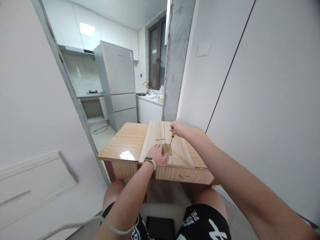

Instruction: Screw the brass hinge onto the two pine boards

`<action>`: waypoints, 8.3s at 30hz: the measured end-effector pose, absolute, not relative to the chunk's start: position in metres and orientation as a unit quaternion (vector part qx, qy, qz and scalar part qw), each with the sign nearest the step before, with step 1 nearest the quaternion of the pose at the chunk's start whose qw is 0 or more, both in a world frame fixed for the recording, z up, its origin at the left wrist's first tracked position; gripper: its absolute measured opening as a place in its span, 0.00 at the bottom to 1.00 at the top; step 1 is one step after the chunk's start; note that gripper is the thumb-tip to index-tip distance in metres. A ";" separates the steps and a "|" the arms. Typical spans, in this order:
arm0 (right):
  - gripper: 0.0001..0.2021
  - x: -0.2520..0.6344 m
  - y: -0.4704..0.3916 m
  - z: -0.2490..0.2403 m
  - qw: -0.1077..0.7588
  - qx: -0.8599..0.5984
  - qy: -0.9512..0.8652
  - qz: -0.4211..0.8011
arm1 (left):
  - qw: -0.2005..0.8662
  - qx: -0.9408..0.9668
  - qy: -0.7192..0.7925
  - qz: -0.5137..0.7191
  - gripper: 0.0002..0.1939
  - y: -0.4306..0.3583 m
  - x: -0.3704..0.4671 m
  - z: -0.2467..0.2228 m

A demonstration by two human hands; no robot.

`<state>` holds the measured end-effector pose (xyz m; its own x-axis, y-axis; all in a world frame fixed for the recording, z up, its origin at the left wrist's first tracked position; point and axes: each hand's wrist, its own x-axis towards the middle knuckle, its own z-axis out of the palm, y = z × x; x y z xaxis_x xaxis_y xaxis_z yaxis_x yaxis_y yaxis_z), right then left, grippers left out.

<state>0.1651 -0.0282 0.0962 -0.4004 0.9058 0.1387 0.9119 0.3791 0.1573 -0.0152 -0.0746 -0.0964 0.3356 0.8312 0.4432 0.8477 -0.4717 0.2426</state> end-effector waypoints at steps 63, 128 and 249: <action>0.14 0.163 -0.039 0.090 -0.047 -0.523 -0.851 -0.021 | 0.004 -0.818 -0.526 -0.231 0.33 -0.074 -0.016 -0.093; 0.19 0.140 -0.033 0.106 -0.185 -0.535 -0.821 -0.078 | 0.001 -0.818 -0.527 -0.230 0.32 -0.073 -0.017 -0.094; 0.18 0.167 -0.044 0.089 -0.164 -0.558 -0.809 -0.082 | 0.003 -0.817 -0.531 -0.226 0.31 -0.077 -0.015 -0.091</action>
<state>0.1670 -0.0436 0.0892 -0.3225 0.9306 -0.1734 0.8765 0.3627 0.3164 -0.0149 -0.0770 -0.0909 0.3349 0.8656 0.3721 0.8684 -0.4369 0.2346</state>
